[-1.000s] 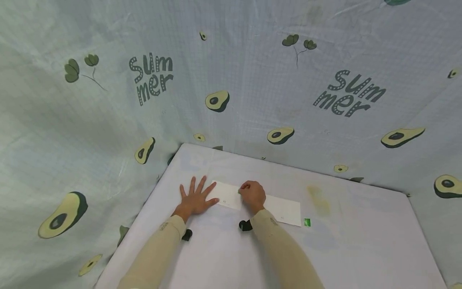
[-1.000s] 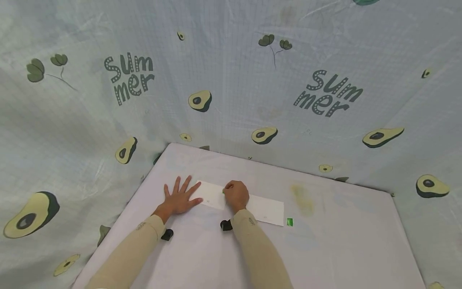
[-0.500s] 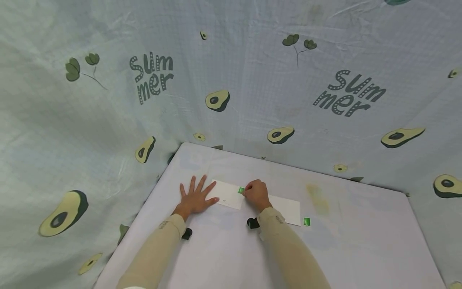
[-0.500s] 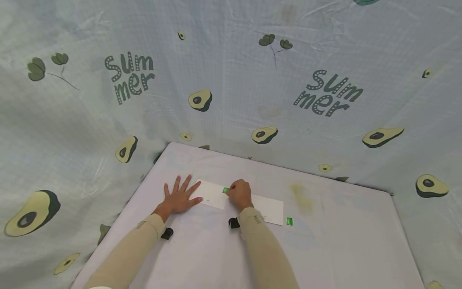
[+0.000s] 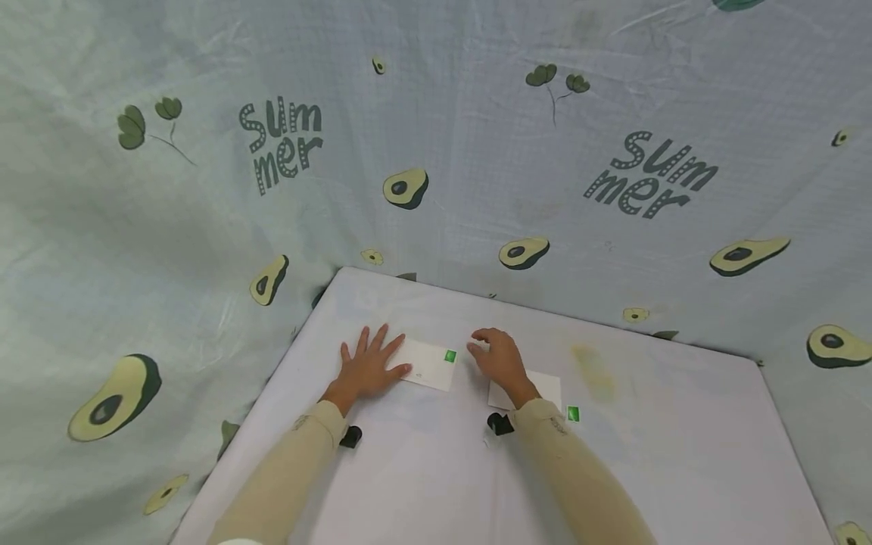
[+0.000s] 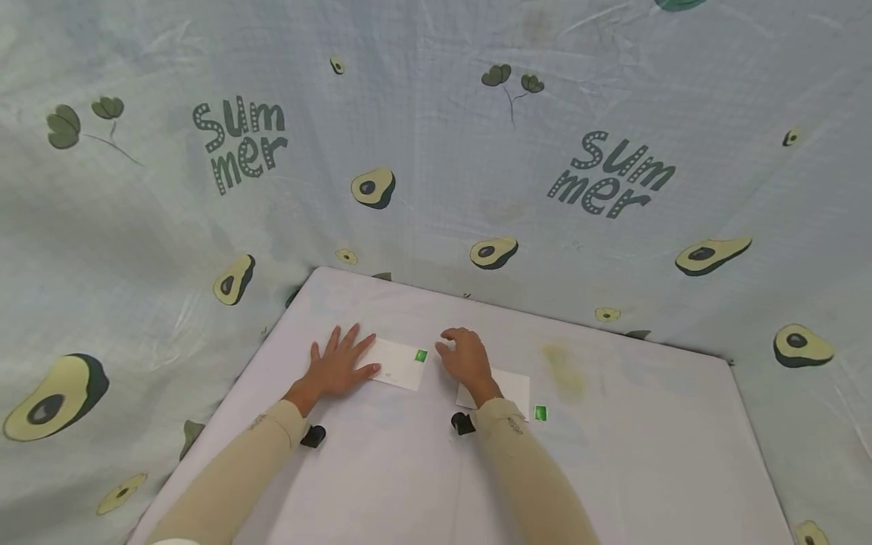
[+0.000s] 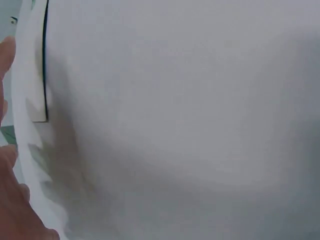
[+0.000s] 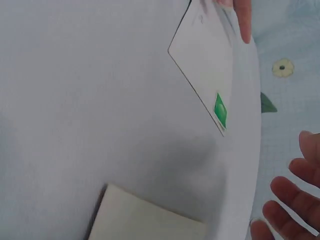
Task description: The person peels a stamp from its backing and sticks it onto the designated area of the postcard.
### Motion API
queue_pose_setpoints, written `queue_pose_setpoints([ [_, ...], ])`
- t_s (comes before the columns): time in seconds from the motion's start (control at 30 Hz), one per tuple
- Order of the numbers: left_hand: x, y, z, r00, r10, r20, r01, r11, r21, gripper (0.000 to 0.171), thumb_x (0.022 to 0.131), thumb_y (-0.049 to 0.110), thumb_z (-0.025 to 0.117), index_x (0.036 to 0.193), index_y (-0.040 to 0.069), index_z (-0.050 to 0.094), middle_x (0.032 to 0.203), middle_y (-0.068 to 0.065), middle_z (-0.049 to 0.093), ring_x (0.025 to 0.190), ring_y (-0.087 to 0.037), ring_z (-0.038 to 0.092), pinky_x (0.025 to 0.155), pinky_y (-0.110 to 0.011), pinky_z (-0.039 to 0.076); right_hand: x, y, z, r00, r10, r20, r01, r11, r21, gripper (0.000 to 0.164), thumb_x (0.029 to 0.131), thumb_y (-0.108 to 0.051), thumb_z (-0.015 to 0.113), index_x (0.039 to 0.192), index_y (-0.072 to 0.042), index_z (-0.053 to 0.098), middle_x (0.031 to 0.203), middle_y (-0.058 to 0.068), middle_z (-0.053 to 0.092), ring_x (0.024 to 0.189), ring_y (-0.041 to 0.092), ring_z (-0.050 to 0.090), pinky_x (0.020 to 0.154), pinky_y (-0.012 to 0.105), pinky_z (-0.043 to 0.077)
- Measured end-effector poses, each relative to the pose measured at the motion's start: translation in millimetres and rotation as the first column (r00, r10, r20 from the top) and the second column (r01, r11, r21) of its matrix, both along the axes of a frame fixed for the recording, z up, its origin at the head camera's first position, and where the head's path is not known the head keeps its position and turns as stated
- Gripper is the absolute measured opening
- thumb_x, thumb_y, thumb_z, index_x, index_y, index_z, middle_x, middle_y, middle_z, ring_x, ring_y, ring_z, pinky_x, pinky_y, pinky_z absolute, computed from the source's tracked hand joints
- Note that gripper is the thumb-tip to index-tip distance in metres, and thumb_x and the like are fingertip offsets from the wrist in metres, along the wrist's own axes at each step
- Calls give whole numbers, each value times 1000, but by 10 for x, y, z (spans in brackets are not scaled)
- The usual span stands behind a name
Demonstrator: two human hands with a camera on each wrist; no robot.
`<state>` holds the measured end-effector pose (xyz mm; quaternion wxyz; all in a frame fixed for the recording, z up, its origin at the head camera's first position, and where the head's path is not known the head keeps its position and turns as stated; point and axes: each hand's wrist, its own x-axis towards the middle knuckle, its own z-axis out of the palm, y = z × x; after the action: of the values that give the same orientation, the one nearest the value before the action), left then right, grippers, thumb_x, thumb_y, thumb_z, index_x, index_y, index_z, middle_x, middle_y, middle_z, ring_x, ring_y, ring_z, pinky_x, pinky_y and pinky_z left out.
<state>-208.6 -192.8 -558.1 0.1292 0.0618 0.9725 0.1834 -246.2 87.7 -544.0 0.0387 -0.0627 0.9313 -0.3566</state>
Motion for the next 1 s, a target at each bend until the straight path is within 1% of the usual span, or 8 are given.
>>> queue_pose_setpoints([
  [0.1,-62,74,87,999,-2,-34,1,1000,-19,80,101,68,49,167,29,26,178,-11,7,163,-46,-5,119,-83,-1,36,95,109,997,51,-49,-47,995,83,42,103,-31,65,138,-8,65,147,15,62,143,38,51,117,62,42],
  [0.23,-122,206,245,995,-10,-96,4,998,-55,83,99,73,46,167,33,24,178,-8,6,163,-45,-7,119,-83,-3,72,209,223,987,117,-113,-91,972,218,54,104,-41,61,150,-12,55,160,15,49,151,41,39,120,71,31],
  [0.33,-142,317,381,991,-16,-136,6,997,-73,85,97,76,45,167,35,22,179,-7,5,163,-46,-8,118,-84,-3,97,294,291,983,136,-126,-93,950,298,65,104,-51,57,157,-15,46,166,15,39,156,42,29,122,76,18],
  [0.47,-149,498,548,988,-29,-150,12,993,-113,87,95,80,43,167,40,16,179,-3,-1,163,-45,-12,119,-83,-3,147,421,381,984,130,-125,-75,925,372,76,101,-62,52,163,-19,37,172,14,27,160,44,17,121,80,2],
  [0.6,-148,704,657,986,-64,-156,41,988,-146,89,93,84,41,167,43,11,179,-1,-3,163,-43,-15,120,-82,-4,200,564,442,982,124,-145,-55,911,409,83,99,-67,51,165,-19,33,175,13,21,161,45,12,120,82,-2],
  [0.73,-149,903,729,984,-92,-156,63,982,-179,90,92,86,38,166,46,7,178,1,-5,163,-42,-16,121,-81,-4,251,684,474,982,120,-145,-42,891,452,88,96,-70,52,166,-19,30,176,13,17,161,46,9,119,83,-2],
  [0.83,-156,1020,743,982,-107,-153,74,975,-211,90,92,88,36,166,47,5,178,2,-7,163,-41,-15,121,-81,-4,279,743,494,985,105,-136,-28,878,479,91,96,-71,51,166,-19,27,177,14,13,162,46,6,119,83,-2],
  [1.0,-145,1153,740,979,-125,-160,92,975,-200,90,91,88,37,165,48,6,178,3,-5,163,-42,-14,121,-80,-5,317,837,536,988,86,-129,-13,875,485,94,96,-71,53,168,-18,22,177,15,6,162,48,-1,119,84,-4],
])
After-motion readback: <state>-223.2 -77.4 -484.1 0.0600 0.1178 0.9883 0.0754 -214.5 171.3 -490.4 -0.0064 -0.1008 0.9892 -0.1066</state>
